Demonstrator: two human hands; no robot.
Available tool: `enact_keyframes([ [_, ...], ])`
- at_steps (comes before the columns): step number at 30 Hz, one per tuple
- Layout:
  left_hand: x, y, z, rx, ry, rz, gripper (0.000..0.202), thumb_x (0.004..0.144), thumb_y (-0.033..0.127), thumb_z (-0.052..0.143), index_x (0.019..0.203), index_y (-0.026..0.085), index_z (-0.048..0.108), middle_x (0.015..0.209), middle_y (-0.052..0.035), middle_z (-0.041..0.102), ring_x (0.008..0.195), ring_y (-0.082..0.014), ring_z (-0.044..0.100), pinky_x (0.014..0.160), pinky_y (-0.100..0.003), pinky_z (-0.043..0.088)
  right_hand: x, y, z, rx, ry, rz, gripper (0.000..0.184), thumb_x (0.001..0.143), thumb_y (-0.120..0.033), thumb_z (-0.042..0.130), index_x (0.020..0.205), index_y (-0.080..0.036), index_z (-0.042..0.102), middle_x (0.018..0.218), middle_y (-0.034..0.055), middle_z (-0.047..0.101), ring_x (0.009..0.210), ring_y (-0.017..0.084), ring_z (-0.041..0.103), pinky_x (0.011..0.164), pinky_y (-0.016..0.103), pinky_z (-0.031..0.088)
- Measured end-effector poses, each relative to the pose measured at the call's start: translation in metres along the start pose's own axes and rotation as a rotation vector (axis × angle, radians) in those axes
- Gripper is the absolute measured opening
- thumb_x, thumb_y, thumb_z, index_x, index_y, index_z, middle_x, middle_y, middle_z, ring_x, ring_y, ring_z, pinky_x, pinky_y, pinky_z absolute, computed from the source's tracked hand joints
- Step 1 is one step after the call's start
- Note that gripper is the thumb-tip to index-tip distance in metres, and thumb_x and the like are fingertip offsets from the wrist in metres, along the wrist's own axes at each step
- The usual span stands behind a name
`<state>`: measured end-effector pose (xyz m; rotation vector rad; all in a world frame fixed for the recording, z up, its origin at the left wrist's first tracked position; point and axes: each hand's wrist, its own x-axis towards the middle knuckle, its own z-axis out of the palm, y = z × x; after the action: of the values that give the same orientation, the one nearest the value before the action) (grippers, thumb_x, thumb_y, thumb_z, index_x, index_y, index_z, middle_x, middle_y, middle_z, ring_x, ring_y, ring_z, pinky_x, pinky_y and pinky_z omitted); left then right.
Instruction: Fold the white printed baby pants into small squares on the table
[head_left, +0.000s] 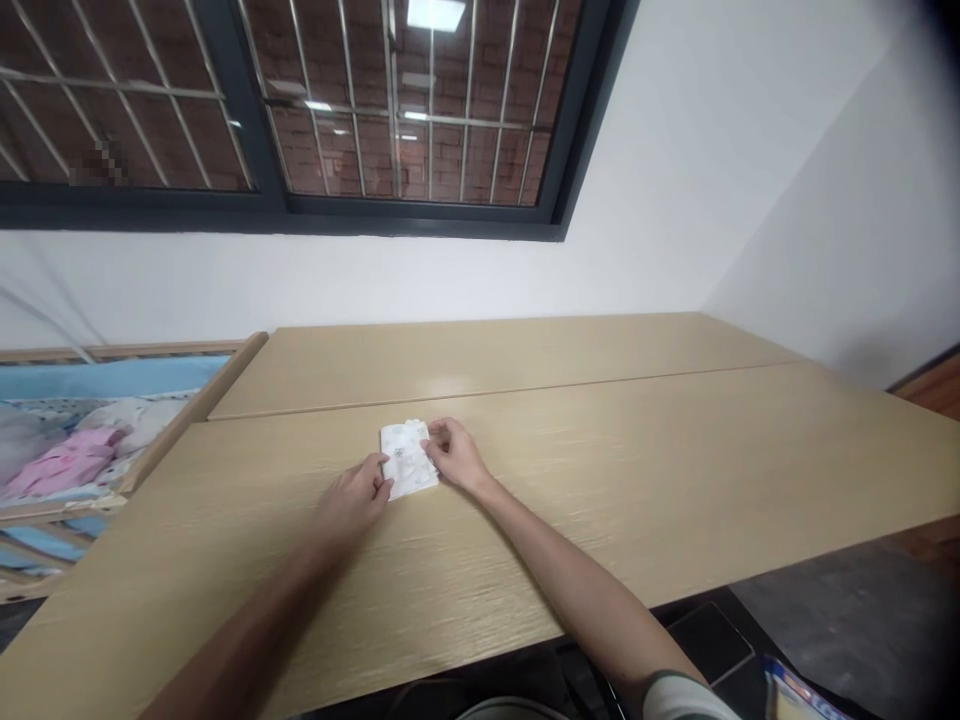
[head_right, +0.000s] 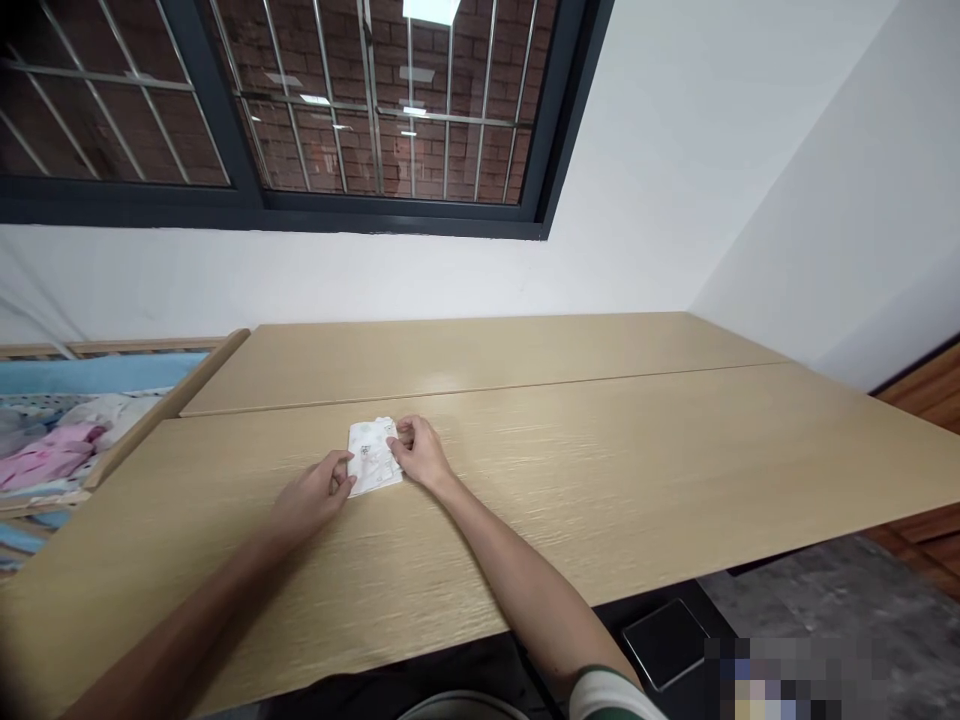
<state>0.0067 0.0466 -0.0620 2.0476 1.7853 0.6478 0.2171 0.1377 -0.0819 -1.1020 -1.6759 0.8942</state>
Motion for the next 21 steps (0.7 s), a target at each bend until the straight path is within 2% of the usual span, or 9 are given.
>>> enact_keyframes([
  [3, 0.0005, -0.0014, -0.003, 0.024, -0.005, -0.013, 0.027, 0.097, 0.032, 0.046, 0.12, 0.021, 0.055, 0.086, -0.0023, 0.069, 0.081, -0.0219, 0.065, 0.07, -0.032, 0.039, -0.0024, -0.0035, 0.002, -0.001, 0.003, -0.033, 0.021, 0.085, -0.031, 0.065, 0.102, -0.019, 0.059, 0.1, 0.0055, 0.066, 0.081, 0.016, 0.064, 0.073, 0.03, 0.054],
  [6, 0.0007, -0.0016, -0.0033, 0.034, 0.003, -0.006, 0.025, 0.098, 0.032, 0.045, 0.118, 0.021, 0.055, 0.085, -0.0022, 0.068, 0.08, -0.0218, 0.064, 0.07, -0.031, 0.038, -0.0047, -0.0071, 0.0029, -0.044, -0.005, -0.044, 0.015, 0.087, -0.028, 0.061, 0.099, -0.02, 0.06, 0.085, 0.0017, 0.063, 0.075, 0.016, 0.059, 0.07, 0.029, 0.05],
  [10, 0.0003, -0.0003, -0.0014, 0.041, 0.017, 0.023, 0.024, 0.098, 0.035, 0.049, 0.116, 0.021, 0.056, 0.083, -0.0018, 0.068, 0.079, -0.0212, 0.064, 0.072, -0.031, 0.039, -0.0063, -0.0101, 0.0008, -0.066, -0.061, -0.072, 0.015, 0.091, -0.028, 0.058, 0.103, -0.02, 0.062, 0.072, -0.0017, 0.058, 0.068, 0.016, 0.055, 0.067, 0.028, 0.045],
  [21, -0.001, 0.0016, -0.0028, 0.055, 0.016, 0.023, 0.027, 0.097, 0.037, 0.05, 0.117, 0.019, 0.058, 0.085, -0.0022, 0.067, 0.082, -0.022, 0.064, 0.071, -0.032, 0.039, -0.0079, -0.008, 0.0007, -0.061, -0.082, -0.108, 0.022, 0.094, -0.027, 0.056, 0.114, -0.019, 0.06, 0.077, -0.0019, 0.058, 0.069, 0.016, 0.054, 0.069, 0.028, 0.045],
])
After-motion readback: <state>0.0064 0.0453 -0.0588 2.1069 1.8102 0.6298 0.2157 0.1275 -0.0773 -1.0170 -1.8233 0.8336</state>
